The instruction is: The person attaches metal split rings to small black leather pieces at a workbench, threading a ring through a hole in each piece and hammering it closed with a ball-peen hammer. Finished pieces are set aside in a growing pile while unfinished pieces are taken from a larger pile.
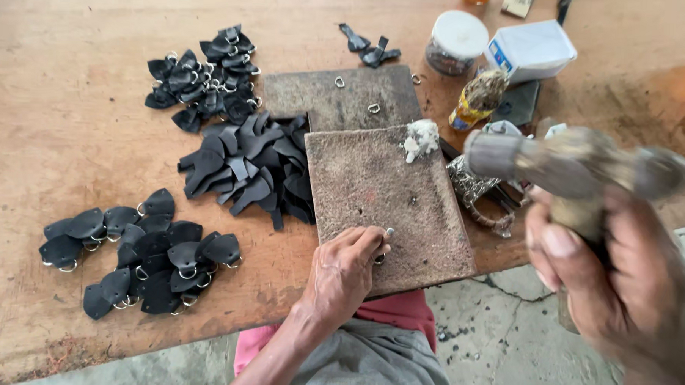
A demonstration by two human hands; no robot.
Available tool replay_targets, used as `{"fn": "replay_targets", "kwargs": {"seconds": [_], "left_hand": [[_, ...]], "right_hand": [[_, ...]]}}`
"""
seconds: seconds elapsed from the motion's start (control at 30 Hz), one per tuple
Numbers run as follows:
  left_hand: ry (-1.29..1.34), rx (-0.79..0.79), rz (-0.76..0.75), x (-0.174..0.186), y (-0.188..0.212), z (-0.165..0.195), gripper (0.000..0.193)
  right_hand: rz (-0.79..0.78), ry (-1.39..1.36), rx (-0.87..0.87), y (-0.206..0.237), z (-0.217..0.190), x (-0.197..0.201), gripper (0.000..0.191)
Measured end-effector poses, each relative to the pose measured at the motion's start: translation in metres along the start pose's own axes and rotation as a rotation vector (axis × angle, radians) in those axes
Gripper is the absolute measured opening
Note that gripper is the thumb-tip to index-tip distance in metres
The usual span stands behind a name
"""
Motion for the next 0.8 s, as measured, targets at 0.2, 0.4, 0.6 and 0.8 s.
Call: {"fn": "replay_targets", "kwargs": {"seconds": [0.2, 0.4, 0.6, 0.8], "left_hand": [[-0.014, 0.057, -0.045, -0.005, 0.002, -0.004, 0.011], [-0.015, -0.027, 0.023, -0.003, 0.001, -0.001, 0.014], [-0.011, 0.012, -0.006, -0.003, 0.002, -0.001, 0.011], [-0.02, 0.046, -0.052, -0.005, 0.002, -0.001, 0.018]], "right_hand": [[-0.339, 0.487, -0.074, 0.002, 0.022, -0.048, 0.018], [-0.126, 0.318, -0.25, 0.014, 0.032, 0.014, 0.023], [0.133, -0.234, 0.04, 0.024, 0.018, 0.021, 0.026], [-0.424, 0.436, -0.147, -0.003, 0.034, -0.053, 0.029]]}}
Point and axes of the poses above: each hand's wrist, its own y-axis away from the middle knuckle, its own x-axis out of the back of the hand, z = x × y, the point moved 6 cm from there along -y, towards the middle knuckle, and after that the axes turned 6 degrees about -x, right-handed, at the moved point
